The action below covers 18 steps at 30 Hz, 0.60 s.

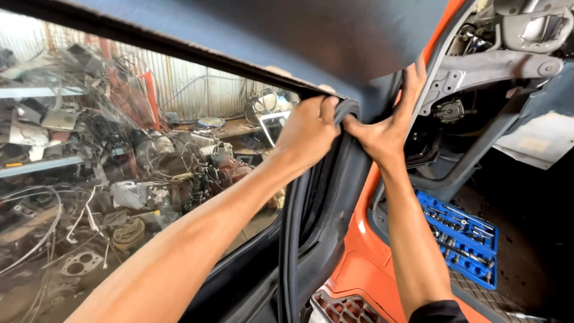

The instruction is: Install a rubber weatherstrip seal around a truck cab window frame.

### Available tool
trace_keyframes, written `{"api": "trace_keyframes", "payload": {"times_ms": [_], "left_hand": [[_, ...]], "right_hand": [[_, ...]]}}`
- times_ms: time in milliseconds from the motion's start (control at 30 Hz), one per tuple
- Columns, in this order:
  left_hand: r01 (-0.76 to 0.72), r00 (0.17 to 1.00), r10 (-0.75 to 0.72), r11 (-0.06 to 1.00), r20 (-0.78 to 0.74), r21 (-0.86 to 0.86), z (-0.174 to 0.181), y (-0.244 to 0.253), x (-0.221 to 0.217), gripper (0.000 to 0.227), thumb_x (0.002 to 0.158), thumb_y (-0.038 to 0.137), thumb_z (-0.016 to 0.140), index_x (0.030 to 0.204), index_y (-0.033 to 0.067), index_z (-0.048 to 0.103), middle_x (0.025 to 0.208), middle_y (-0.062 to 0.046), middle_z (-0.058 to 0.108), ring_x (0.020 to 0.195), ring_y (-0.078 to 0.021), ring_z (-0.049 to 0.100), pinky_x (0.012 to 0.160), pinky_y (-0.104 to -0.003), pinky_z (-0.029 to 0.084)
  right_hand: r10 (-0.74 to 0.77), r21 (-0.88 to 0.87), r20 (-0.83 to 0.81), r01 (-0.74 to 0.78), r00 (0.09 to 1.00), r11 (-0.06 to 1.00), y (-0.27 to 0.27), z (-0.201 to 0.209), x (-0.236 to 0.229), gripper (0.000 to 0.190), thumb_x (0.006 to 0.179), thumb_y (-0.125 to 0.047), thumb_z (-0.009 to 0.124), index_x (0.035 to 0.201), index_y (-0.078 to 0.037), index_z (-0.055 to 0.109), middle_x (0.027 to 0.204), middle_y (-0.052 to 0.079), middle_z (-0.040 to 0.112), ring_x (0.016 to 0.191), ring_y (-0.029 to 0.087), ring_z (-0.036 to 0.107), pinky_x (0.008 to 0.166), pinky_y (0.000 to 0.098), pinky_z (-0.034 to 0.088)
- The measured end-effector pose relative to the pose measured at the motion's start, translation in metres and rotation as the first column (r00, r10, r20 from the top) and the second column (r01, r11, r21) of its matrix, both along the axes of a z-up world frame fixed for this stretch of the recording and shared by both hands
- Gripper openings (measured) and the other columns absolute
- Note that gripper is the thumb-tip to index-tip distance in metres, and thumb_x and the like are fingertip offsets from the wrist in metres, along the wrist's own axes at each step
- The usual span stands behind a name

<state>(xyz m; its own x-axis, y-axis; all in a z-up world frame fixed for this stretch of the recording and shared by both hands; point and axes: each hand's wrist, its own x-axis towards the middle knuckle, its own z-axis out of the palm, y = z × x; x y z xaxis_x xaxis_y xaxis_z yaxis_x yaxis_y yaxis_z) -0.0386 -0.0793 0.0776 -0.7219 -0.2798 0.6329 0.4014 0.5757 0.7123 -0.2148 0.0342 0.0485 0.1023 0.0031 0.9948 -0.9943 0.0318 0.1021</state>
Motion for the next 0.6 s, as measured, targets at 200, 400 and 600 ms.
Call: {"api": "trace_keyframes", "payload": {"times_ms": [200, 400, 600], "left_hand": [[0.142, 0.985, -0.160, 0.964, 0.062, 0.223, 0.012, 0.006, 0.016, 0.044, 0.106, 0.028, 0.037, 0.081, 0.0025, 0.063, 0.061, -0.003, 0.052, 0.047, -0.0143, 0.043, 0.042, -0.036, 0.038], [0.500, 0.807, -0.590, 0.711, 0.032, 0.494, 0.010, 0.004, 0.041, 0.038, 0.109, 0.036, 0.044, 0.094, 0.0027, 0.057, 0.071, -0.001, 0.051, 0.050, -0.0078, 0.045, 0.043, -0.027, 0.039], [0.300, 0.867, -0.458, 0.795, 0.196, 0.527, 0.014, 0.014, 0.055, 0.037, 0.102, 0.040, 0.050, 0.100, 0.0043, 0.059, 0.063, -0.002, 0.049, 0.041, -0.0081, 0.036, 0.037, -0.027, 0.031]], "right_hand": [[0.059, -0.023, 0.015, -0.059, 0.998, 0.998, -0.003, 0.004, 0.009, 0.112, 0.073, -0.017, 0.093, 0.164, -0.011, 0.027, 0.168, 0.016, 0.026, 0.160, 0.032, 0.028, 0.129, 0.0419, 0.028], [0.088, 0.037, 0.021, -0.089, 0.996, 0.995, 0.001, 0.000, 0.003, 0.118, 0.073, -0.009, 0.089, 0.166, -0.012, 0.017, 0.169, 0.015, 0.017, 0.160, 0.030, 0.023, 0.131, 0.0403, 0.026], [0.162, 0.063, 0.193, -0.177, 0.968, 0.982, 0.007, 0.002, 0.032, 0.126, 0.072, -0.008, 0.090, 0.166, -0.010, 0.007, 0.170, 0.018, 0.021, 0.161, 0.031, 0.027, 0.136, 0.0411, 0.027]]}}
